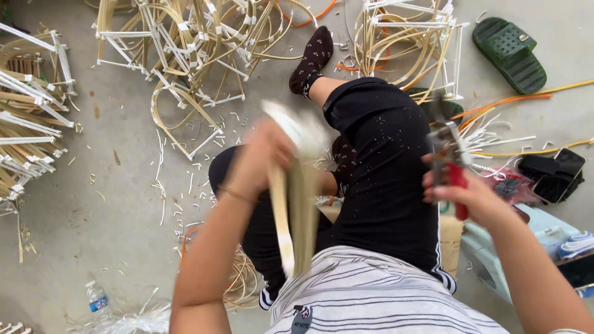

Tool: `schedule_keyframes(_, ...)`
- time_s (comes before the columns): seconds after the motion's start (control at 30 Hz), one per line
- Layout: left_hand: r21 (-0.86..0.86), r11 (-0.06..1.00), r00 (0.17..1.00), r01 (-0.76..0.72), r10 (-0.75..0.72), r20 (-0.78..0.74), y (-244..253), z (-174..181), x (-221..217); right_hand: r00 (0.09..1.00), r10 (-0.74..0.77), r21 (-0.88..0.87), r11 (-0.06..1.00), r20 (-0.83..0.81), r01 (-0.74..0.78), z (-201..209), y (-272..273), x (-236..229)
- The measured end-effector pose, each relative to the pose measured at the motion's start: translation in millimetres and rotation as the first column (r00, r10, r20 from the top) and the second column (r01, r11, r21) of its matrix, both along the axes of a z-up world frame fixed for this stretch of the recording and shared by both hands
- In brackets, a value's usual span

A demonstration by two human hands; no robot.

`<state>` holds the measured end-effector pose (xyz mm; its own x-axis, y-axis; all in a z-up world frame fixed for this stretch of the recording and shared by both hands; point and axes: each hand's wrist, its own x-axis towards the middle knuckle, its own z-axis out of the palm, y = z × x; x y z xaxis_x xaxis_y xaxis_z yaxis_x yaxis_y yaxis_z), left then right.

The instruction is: The recorder is assembling curved bamboo frame components, securing them with white plastic ties and trimming the excess with snips.

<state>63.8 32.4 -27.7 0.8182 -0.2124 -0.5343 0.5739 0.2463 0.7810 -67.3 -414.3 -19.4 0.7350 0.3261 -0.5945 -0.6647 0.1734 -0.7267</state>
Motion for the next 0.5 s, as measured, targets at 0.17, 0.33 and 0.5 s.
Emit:
schedule_keyframes(0.17,0.067,0.912,0.89,-0.405,0.376,0.259,132,53,99,0.993,-0.035,-0.693,0.714,0.109,0.101,-137,-78,-39)
schedule_keyframes(0.33,0.666,0.695,0.936,-0.273,0.032,0.35,151,-28,82,0.99,0.105,-0.971,0.21,-0.094,-0.115,-262,-77,-90)
schedule_keyframes(0.5,0.912,-0.207,0.804,0.355,-0.43,-0.411,49,-4,31,0.965,0.228,-0.972,0.164,-0.129,-0.169,-255,-60,-38)
